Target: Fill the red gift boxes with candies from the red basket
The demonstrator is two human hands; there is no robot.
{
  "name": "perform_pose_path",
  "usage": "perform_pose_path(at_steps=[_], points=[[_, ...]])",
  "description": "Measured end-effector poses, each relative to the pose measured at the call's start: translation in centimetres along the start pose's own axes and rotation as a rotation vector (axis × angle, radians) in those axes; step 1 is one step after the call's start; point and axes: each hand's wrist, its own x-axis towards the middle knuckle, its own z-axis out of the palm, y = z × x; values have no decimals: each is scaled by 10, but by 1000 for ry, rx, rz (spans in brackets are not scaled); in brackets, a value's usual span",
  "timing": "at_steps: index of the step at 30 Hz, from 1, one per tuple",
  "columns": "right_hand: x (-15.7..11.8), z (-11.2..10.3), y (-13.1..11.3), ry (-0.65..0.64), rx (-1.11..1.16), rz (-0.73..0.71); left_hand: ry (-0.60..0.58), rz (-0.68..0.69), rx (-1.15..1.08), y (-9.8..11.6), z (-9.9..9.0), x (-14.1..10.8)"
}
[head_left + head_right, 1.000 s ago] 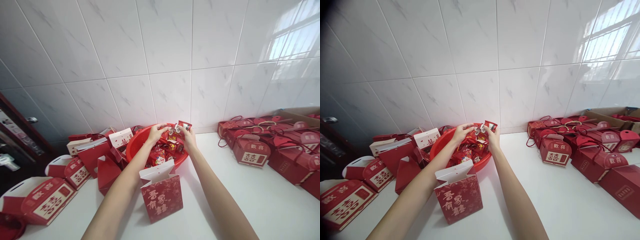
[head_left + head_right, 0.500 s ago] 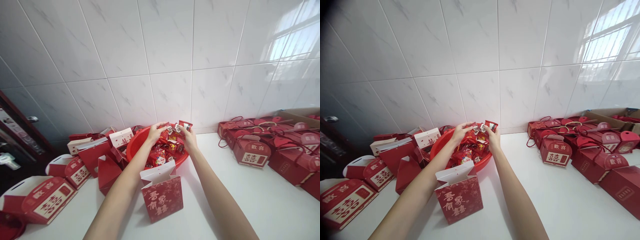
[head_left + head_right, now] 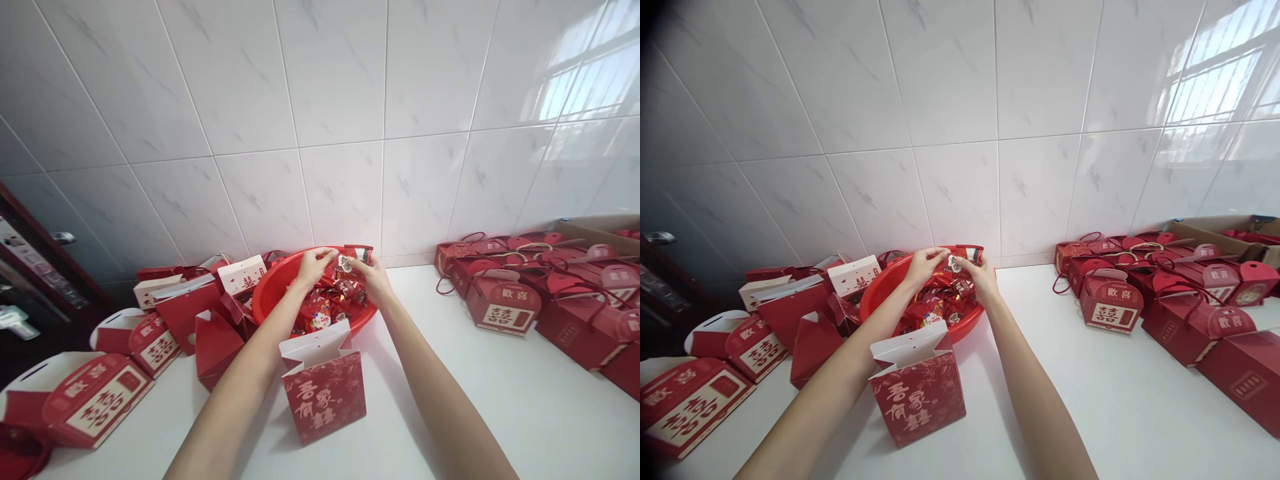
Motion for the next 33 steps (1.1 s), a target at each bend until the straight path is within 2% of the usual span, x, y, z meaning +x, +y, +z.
perform_pose_path(at_steps=[9,14,17,21,24,28,30,33], points=[[4,-5,10,25,-116,-94,-145,-34,-13,13,5,-8],[-5,5,-7,-115,-94,-93,-143,14,-38,33,-2,-21],[-21,19,-28,-268,-170,-90,-109,88,-83,61,-20,-46],[-55,36,-60,-508,-294,-96,-98,184,-74,102,-46,-97],[-80,41,-82,-615,-413,-125,-125,297,12,120,-54,-131],[-100,39,-100,-622,-560,-85,-199,319,170,126,-55,-154],[-106,37,-104,-599,-616,-57,-224,327,264,127,-56,-158],[-108,34,-107,-591,-718,-91,-225,366,415,129,-60,-160]])
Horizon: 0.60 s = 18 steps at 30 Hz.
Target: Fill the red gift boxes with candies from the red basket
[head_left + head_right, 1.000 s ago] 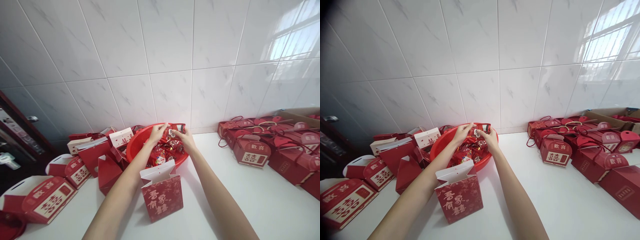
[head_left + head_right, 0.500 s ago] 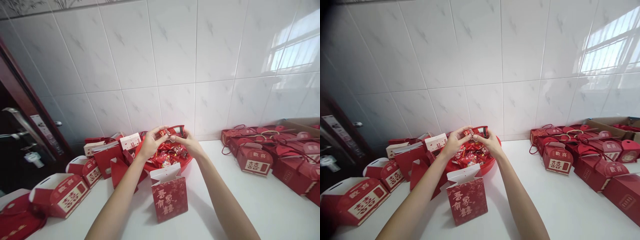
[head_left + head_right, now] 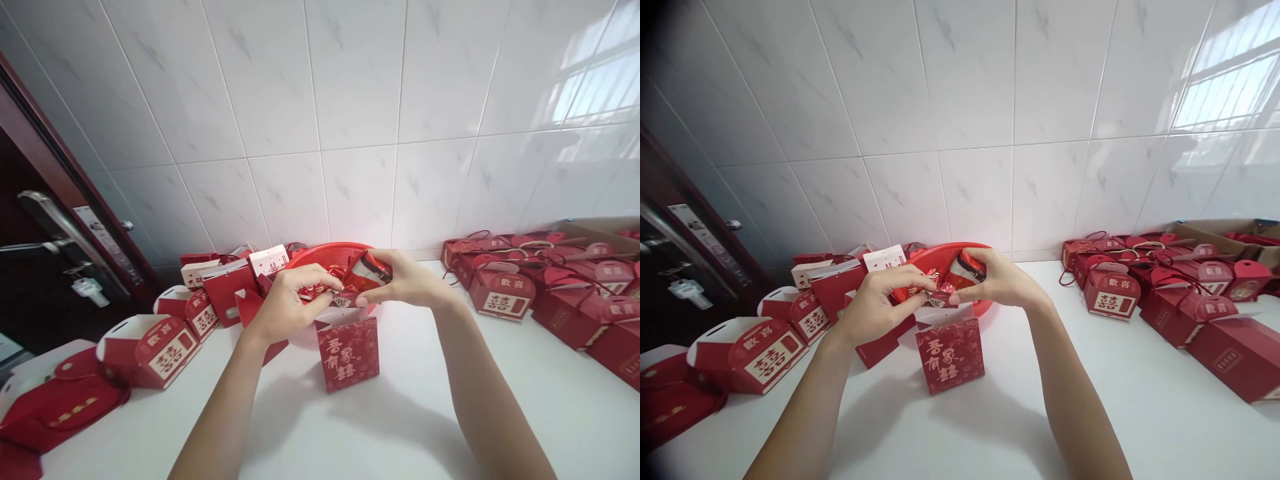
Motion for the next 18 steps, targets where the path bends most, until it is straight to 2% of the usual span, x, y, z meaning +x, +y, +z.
perform_pose_path(at_steps=[3,8,12,18], points=[[0,-4,0,28,-83,-31,-51,-4,143,2,-3,-2],[0,-13,3,53,-126,-8,-240,-29,308,6,4,-4],[-1,-16,3,92,-160,6,-271,-53,326,8,9,-4],[-2,-12,-3,204,-220,-41,-341,-2,280,4,11,-4]])
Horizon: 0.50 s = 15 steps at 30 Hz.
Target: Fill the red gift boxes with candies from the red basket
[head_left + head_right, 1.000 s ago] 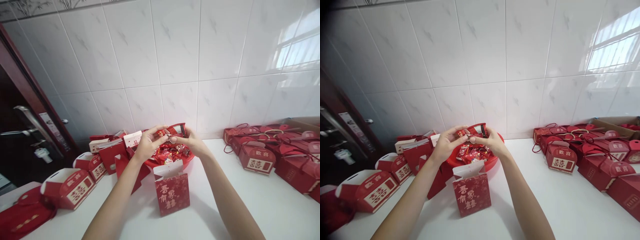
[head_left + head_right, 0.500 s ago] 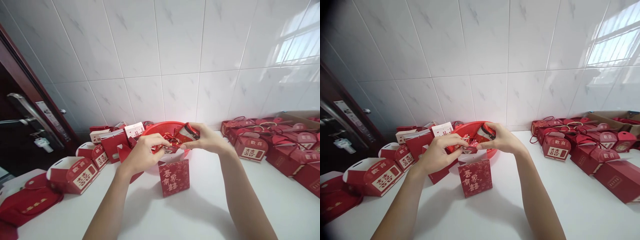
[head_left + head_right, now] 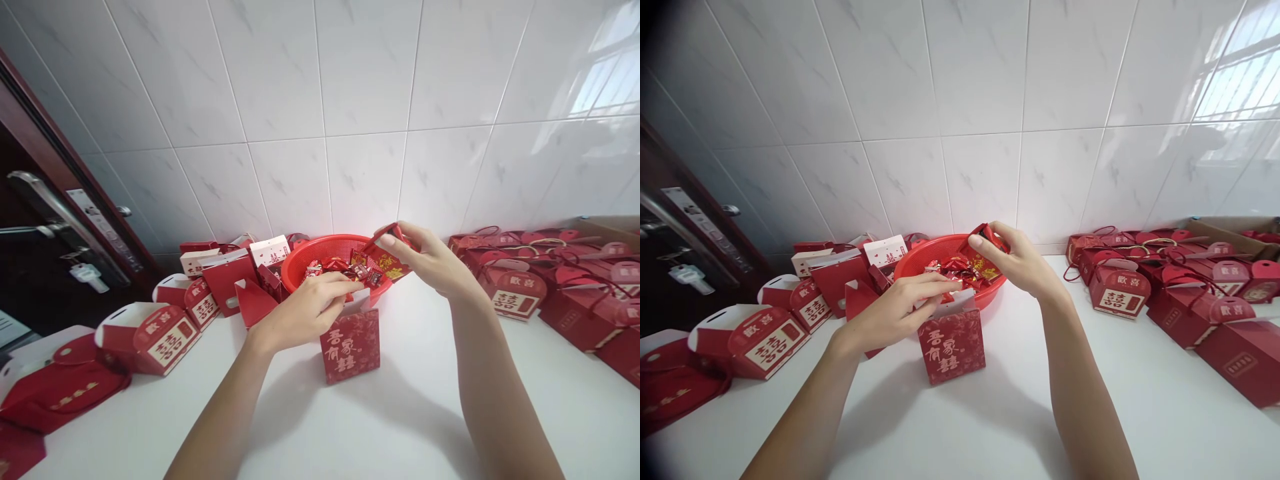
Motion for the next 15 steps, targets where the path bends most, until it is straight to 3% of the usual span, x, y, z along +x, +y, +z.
perform_pose_path(at_steps=[6,15], points=[[0,0,4,-29,57,-34,75,-58,25,-1,3,1],[2,1,8,63,186,-25,4,-33,107,-2,0,2]])
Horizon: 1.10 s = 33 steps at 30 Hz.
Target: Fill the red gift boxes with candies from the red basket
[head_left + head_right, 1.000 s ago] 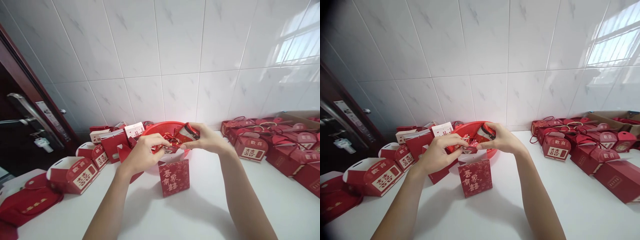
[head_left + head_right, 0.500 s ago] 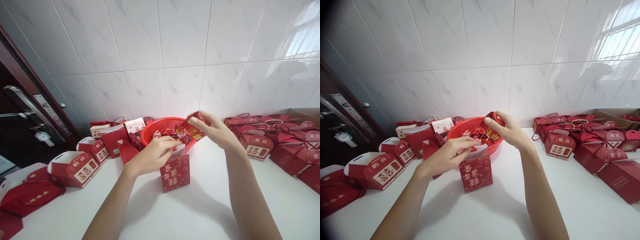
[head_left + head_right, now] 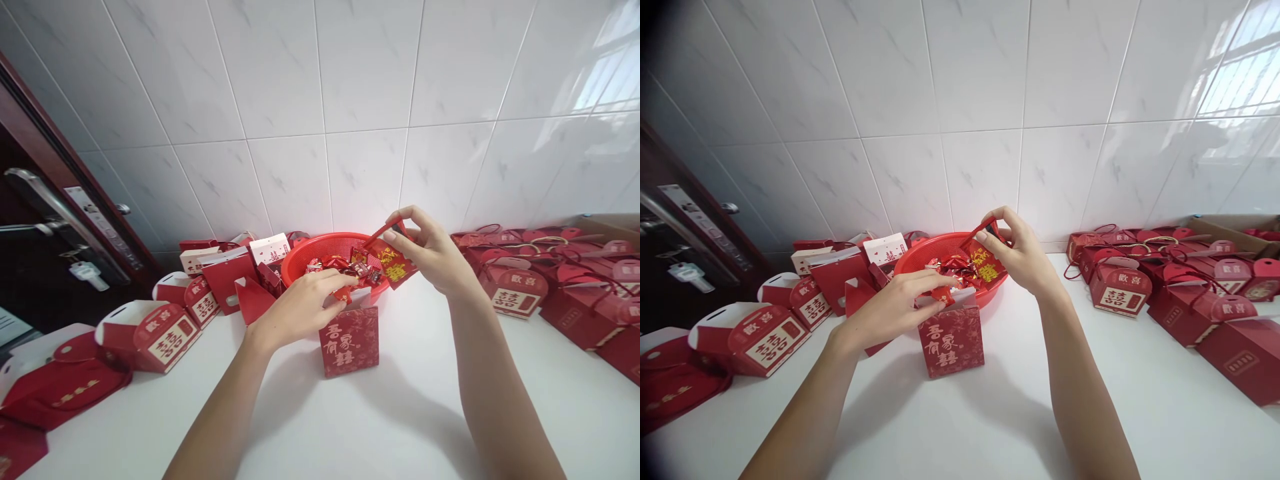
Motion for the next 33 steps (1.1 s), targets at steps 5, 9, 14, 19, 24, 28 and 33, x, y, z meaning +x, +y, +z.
perform_pose_path(at_steps=[5,9,14,19,24,28,33], points=[[0,0,1,0,11,-1,-38,-17,2,-2,-2,0],[0,0,1,-19,-23,-36,-56,-50,-29,0,-6,-1],[0,2,1,-20,-28,-60,-106,-86,-38,-4,-14,-4],[2,12,3,-36,-64,-67,-192,-149,-25,-11,-17,-6],[4,33,12,-136,-37,-88,-205,-186,-106,-13,-14,-4],[7,45,21,-188,-72,-119,-217,-231,-208,-17,-15,-4],[10,46,29,-298,-19,-99,-276,-301,-237,-21,-17,-5]])
